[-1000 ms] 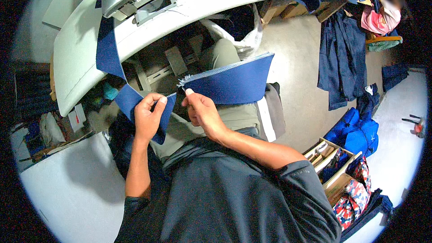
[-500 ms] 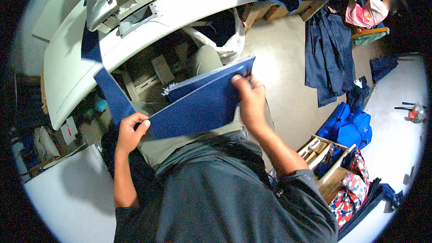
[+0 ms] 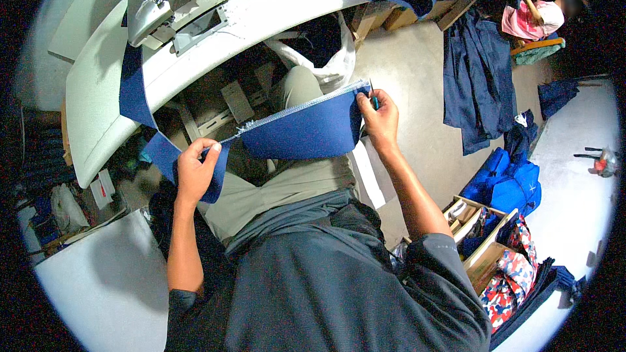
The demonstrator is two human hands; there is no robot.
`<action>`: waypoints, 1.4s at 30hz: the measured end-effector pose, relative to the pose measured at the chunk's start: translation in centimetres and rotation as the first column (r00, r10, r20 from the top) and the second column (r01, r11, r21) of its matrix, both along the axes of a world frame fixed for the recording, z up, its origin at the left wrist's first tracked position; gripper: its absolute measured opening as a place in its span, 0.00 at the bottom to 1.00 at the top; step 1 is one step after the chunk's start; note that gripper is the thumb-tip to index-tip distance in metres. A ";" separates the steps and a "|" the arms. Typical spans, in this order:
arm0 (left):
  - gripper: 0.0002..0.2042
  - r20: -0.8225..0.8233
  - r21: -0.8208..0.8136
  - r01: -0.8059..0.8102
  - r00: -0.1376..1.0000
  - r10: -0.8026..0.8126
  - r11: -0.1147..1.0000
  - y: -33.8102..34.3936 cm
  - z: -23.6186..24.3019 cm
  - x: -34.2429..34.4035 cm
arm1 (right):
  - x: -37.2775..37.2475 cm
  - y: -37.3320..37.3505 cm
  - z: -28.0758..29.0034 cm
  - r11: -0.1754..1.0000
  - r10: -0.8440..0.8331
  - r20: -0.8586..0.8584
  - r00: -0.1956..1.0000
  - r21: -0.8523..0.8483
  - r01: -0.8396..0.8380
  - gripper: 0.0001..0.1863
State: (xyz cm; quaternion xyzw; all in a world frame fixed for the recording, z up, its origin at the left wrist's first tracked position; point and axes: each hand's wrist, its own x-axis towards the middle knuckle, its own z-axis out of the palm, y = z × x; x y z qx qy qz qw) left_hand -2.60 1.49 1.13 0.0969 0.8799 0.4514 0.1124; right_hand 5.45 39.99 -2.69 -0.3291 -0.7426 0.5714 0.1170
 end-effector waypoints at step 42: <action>0.07 0.134 0.245 -0.001 0.990 -0.033 0.969 1.4 1.1 3.2 | 0.4 -20.6 4.4 0.605 0.409 -0.135 0.903 -0.700 -0.379 0.07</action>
